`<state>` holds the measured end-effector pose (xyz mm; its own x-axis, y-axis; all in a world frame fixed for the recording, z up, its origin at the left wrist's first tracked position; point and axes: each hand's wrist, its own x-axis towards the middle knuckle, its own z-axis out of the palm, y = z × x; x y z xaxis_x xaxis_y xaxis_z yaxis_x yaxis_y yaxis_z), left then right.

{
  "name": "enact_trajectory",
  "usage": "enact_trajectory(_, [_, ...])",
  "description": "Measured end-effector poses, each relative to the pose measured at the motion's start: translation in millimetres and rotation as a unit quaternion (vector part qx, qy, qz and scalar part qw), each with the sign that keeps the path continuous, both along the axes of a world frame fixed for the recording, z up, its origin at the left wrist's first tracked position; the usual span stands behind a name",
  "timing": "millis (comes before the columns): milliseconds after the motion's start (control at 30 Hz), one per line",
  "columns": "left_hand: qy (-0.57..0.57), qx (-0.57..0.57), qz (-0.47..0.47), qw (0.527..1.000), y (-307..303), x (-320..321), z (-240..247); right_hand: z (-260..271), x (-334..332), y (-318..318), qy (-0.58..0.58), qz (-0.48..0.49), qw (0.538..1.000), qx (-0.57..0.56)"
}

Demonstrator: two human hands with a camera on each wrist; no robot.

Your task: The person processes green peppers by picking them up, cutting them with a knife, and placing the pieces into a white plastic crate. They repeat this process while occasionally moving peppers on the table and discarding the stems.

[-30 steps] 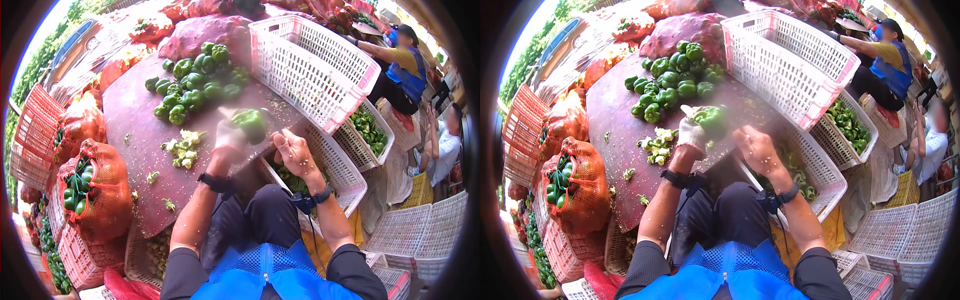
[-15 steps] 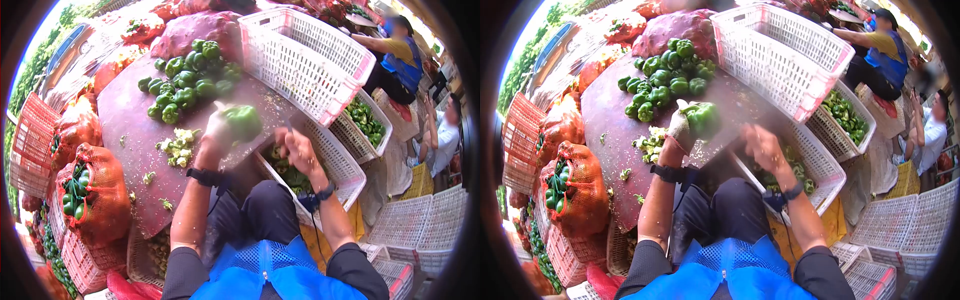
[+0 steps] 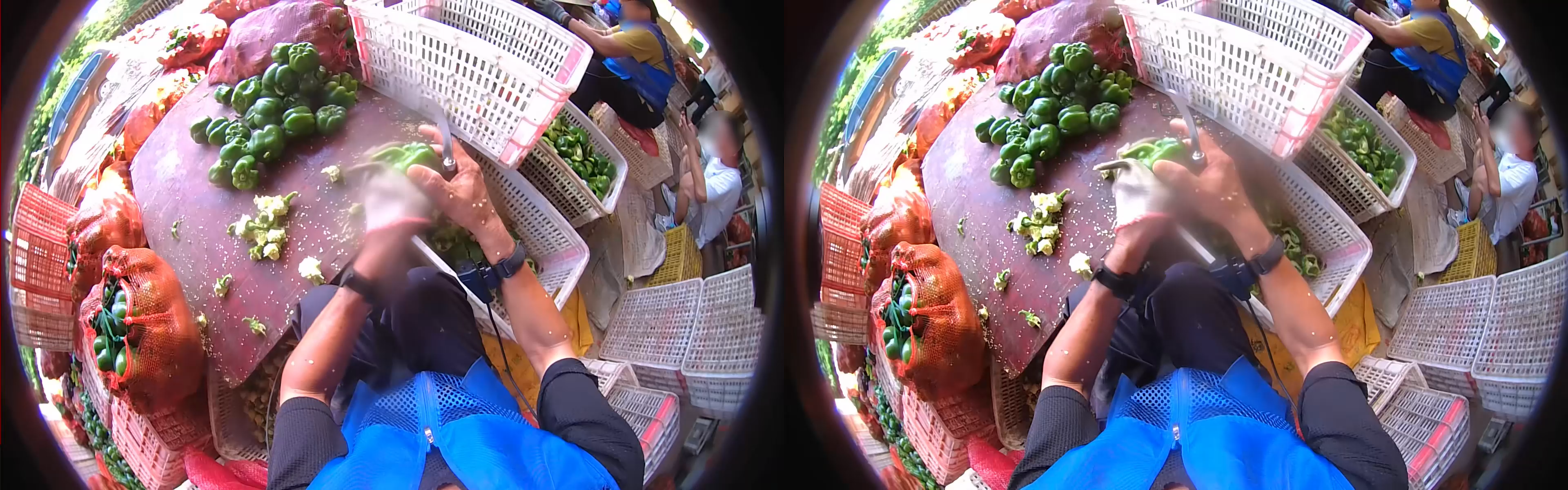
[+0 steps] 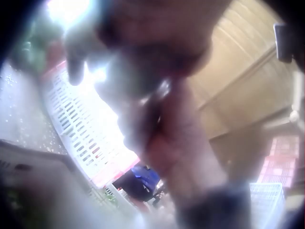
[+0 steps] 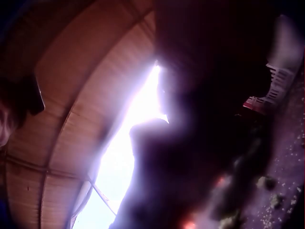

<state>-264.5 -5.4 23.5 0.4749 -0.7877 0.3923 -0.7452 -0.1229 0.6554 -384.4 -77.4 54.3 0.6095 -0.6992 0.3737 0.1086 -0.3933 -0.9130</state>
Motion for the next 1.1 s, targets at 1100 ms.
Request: enact_trajectory(1100, [0.730, 0.130, -0.074, 0.667, -38.0, 41.9, -37.2, -41.7, -67.3, -26.0, 0.074, -0.098, 0.985, -0.119])
